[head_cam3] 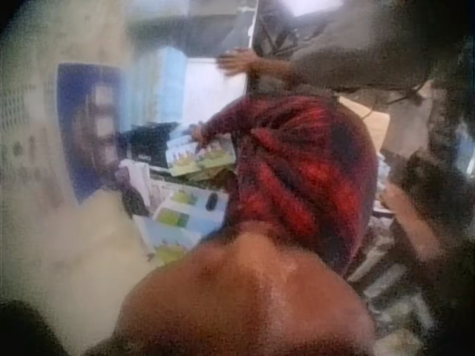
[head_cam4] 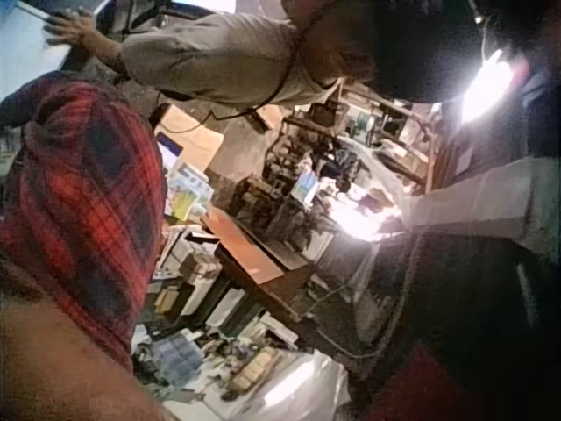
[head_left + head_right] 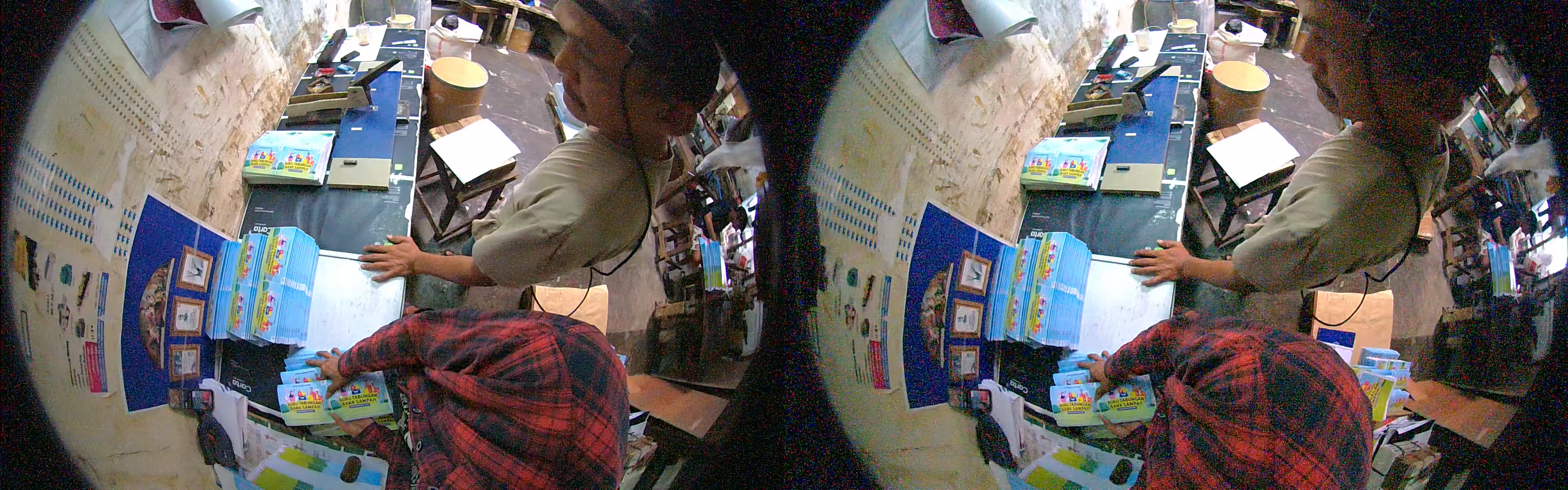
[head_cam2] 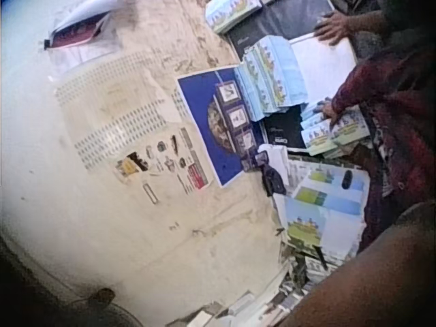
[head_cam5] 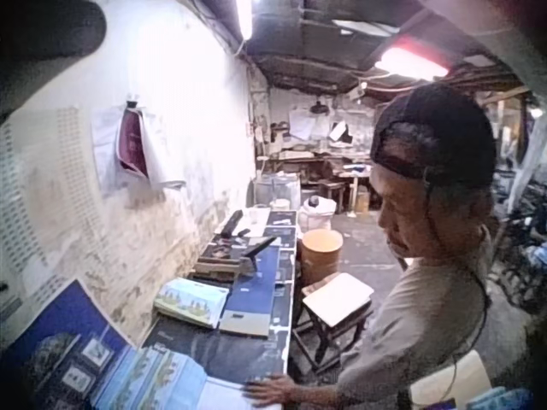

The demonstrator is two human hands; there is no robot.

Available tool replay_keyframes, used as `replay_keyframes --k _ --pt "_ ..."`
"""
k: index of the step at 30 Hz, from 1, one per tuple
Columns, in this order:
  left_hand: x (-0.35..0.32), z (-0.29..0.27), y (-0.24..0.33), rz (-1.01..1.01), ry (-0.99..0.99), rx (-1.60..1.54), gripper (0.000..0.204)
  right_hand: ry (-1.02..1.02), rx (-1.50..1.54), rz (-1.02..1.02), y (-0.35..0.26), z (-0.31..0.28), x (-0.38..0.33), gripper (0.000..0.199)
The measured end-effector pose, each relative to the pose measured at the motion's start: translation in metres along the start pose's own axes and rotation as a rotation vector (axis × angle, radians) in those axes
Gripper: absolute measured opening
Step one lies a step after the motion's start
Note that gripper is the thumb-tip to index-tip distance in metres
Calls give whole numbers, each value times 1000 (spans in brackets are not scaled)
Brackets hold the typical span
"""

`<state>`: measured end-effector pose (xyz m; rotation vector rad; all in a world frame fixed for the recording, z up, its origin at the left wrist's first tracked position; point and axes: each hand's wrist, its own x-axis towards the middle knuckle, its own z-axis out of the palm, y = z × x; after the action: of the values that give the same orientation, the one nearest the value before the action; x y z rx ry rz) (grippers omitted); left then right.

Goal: The person stacks and organizes a large pile of light blue books on a table. They repeatedly pick up stacks, align the edges, and place them into a neat pile. Another person is visible in the background working at a separate station.

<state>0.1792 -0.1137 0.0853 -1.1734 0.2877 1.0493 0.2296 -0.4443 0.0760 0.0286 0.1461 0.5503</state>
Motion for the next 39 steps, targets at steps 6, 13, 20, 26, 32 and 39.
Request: replay_keyframes --k 6,13,20,26,32,39 --pt "7 -2 3 -117 -165 -227 103 79 -75 -42 10 18 5 89" --pt "20 -10 7 -112 -47 -172 97 283 -1083 -86 146 18 62 89" --pt "-6 -17 -9 -107 89 -832 70 -89 -2481 399 286 18 117 86" --pt "-89 15 -17 -229 76 -1437 46 -308 -2546 -144 299 -82 128 91" --pt "-49 55 31 -205 241 -1920 49 -15 -2181 311 297 -51 129 93" --pt "10 93 133 58 468 -3388 51 -150 -2230 423 276 -3 119 70"
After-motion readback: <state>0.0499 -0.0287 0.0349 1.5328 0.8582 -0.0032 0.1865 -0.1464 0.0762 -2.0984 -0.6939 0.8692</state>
